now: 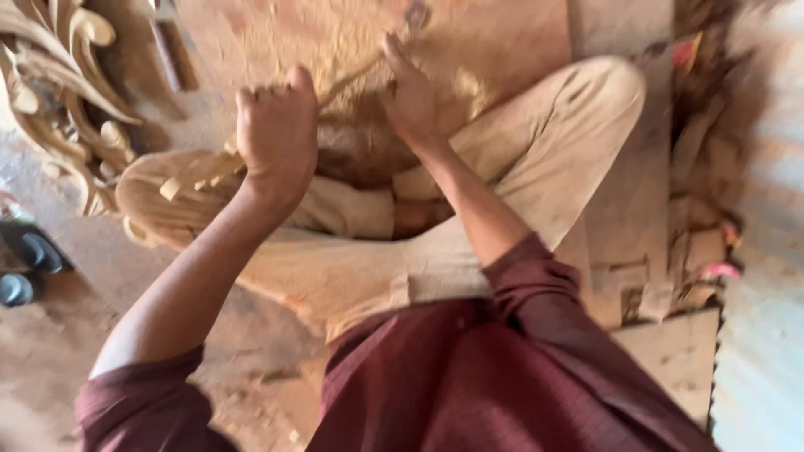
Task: The person carves a decorative floral pattern into a wooden board using a chisel and mallet. They repeatedly strike the chisel to shape the wood, occasionally adjusting the piece and clearing away wood shavings.
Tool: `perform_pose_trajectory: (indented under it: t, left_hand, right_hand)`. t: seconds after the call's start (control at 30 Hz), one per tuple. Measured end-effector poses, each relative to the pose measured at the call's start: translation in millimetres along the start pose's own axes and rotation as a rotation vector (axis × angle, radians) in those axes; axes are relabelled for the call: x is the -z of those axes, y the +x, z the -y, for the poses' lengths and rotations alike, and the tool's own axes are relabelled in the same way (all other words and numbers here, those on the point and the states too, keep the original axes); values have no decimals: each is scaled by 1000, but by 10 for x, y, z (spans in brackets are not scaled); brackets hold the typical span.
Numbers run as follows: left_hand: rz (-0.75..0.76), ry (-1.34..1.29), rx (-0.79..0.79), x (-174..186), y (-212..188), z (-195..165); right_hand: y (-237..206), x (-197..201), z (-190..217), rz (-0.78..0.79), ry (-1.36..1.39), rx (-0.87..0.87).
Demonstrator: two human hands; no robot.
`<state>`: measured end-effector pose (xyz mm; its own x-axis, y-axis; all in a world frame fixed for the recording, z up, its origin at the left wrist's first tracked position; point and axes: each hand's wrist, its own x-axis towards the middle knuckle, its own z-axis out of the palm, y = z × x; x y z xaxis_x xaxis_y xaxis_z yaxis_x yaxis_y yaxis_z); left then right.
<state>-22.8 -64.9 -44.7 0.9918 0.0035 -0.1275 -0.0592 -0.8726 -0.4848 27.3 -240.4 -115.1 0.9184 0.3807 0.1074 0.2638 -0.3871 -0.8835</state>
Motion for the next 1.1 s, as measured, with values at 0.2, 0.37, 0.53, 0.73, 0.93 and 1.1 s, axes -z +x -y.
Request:
perform_pose_trajectory:
  t: [0.2,0.37,0.53,0.73,0.93,1.1]
  left_hand:
    - [69,-31,-17,21,-25,-7]
    - [-45,-41,1,24,-41,4]
    - [114,-67,-27,13,-10,18]
    - [21,15,-12,5,7,-1]
    - [36,-56,-4,8,-11,-3]
    - [28,-74,-30,20,-5,5]
  right_hand:
    - [25,23,215,296,69,-628]
    - [-85,-45,175,-85,-20,236]
    - [-75,-95,-177,23,-10,-86]
    - [-128,-129,-241,7,59,-157]
    - [-44,-107,-217,85,117,-210]
    - [7,-78,-102,400,-121,-367]
